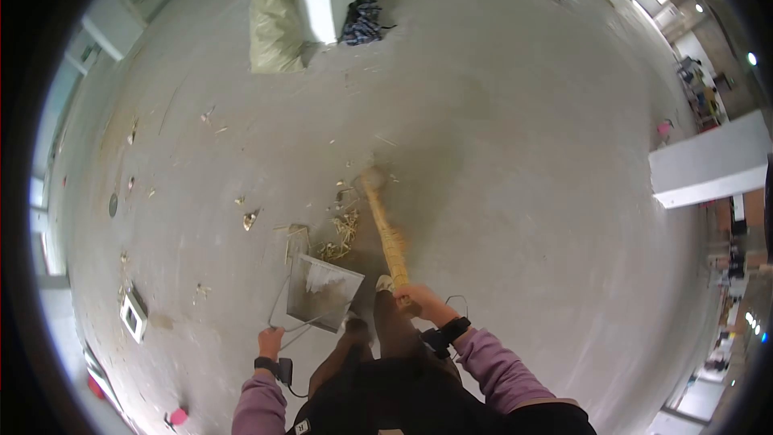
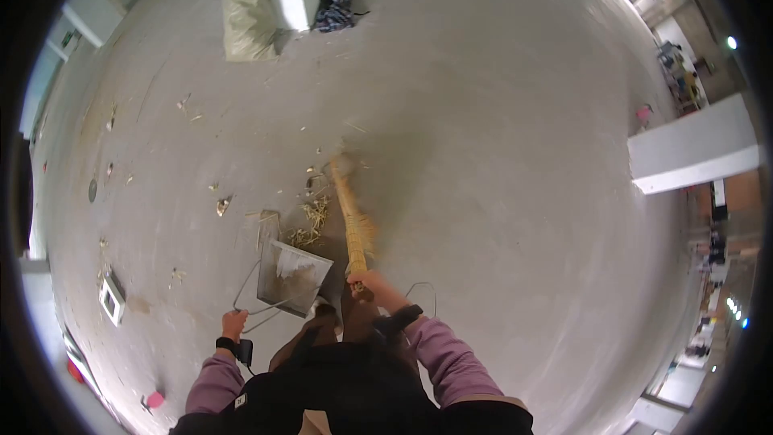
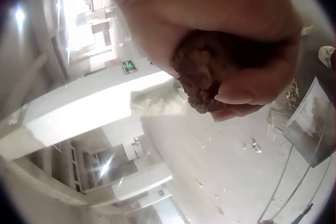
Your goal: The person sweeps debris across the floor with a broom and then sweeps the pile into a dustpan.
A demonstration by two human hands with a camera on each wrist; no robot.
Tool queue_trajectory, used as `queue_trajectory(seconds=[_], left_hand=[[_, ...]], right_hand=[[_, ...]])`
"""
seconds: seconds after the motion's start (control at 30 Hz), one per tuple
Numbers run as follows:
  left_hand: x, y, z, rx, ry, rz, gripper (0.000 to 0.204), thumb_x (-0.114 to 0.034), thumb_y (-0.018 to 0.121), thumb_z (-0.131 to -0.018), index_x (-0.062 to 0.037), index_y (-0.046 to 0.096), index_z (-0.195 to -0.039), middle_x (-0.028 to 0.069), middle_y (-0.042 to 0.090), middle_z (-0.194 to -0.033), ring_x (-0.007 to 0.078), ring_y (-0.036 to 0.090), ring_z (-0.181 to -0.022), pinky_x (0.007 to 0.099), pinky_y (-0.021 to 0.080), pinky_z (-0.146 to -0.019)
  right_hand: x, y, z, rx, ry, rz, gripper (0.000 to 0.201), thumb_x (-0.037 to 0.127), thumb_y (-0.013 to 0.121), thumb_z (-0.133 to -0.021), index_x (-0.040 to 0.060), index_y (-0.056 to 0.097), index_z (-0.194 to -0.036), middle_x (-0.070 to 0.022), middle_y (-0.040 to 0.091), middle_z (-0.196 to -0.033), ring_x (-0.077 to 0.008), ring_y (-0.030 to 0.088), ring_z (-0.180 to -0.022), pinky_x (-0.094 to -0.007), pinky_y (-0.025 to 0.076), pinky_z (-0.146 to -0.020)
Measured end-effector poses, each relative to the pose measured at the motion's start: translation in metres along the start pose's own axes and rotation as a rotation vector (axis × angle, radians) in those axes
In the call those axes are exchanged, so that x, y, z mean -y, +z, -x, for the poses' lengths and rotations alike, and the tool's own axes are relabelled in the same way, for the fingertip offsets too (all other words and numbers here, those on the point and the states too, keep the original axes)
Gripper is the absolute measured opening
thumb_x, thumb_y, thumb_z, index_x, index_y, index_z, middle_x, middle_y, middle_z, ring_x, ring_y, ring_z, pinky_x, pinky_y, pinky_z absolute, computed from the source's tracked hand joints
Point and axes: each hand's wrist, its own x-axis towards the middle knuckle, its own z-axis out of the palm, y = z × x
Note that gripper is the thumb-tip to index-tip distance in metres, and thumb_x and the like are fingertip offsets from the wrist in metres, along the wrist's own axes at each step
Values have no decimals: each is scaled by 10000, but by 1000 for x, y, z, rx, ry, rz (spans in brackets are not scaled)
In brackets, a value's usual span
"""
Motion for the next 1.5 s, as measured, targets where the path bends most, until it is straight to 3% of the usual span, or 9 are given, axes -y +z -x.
queue_trajectory(seconds=[0.37, 0.5, 0.73, 0.8, 0.93, 1.03, 1.2, 1.37, 1.5], left_hand=[[-14, 25, 3, 76, -93, 309, 199, -184, 559, -713, 8, 567, -662, 47, 523, -598, 140, 481, -500, 276, 378, -442], [-22, 30, 10, 108, -102, 296, 197, -180, 556, -715, 16, 557, -694, 53, 518, -627, 148, 477, -513, 275, 401, -461], [-31, 33, 4, 46, -215, 295, 148, -154, 533, -711, -10, 531, -677, 51, 492, -621, 161, 468, -527, 296, 409, -470], [-45, 36, 7, 65, -264, 296, 155, -161, 544, -710, -7, 547, -700, 50, 497, -629, 156, 476, -544, 294, 414, -476], [-55, 45, -1, 70, -246, 288, 182, -198, 530, -736, -35, 542, -655, 26, 474, -567, 139, 470, -506, 304, 424, -456], [-84, 48, 8, 63, -301, 251, 177, -192, 530, -733, -30, 547, -664, 28, 478, -569, 134, 472, -510, 294, 424, -454], [-126, 52, 30, -10, -299, 257, 162, -175, 528, -742, -28, 563, -684, 27, 506, -595, 116, 475, -519, 265, 425, -455], [-153, 65, 37, -1, -295, 302, 143, -156, 526, -760, -29, 582, -728, 20, 532, -631, 106, 501, -560, 250, 433, -464], [-161, 85, 41, -23, -294, 356, 147, -159, 526, -765, -26, 590, -765, 21, 547, -662, 106, 515, -584, 247, 439, -470]], right_hand=[[-19, -65, 95, -115, -507, 144, 142, 162, 576, -767, 45, 501, -737, -41, 518, -649, -111, 492, -489, -224, 371, -392], [-14, -100, 80, -373, -186, -485, 115, 139, 549, -771, 49, 478, -772, -46, 510, -641, -139, 514, -535, -247, 383, -416], [1, -222, 23, -635, -357, -922, 74, 139, 540, -757, 104, 496, -708, -51, 531, -633, -172, 529, -541, -277, 415, -447], [8, -265, 16, -752, -521, -551, 101, 156, 530, -755, 100, 492, -679, -48, 526, -613, -172, 523, -545, -280, 416, -455], [22, -355, 23, -701, -511, -664, 151, 196, 508, -757, 82, 501, -659, -47, 517, -589, -172, 499, -539, -280, 415, -467], [47, -397, 34, -597, -168, -1092, 89, 187, 488, -776, 109, 480, -735, -37, 527, -619, -146, 506, -578, -232, 420, -489], [92, -423, -2, -659, -195, -901, 77, 179, 509, -770, 114, 477, -743, -48, 522, -615, -160, 514, -549, -248, 404, -435], [124, -456, -102, -631, -580, 299, 96, 152, 532, -766, 82, 479, -805, -61, 538, -689, -155, 531, -570, -277, 426, -425], [187, -381, -118, -521, -365, -5, 73, 134, 552, -748, 78, 507, -757, -68, 522, -651, -143, 526, -523, -300, 419, -406]])
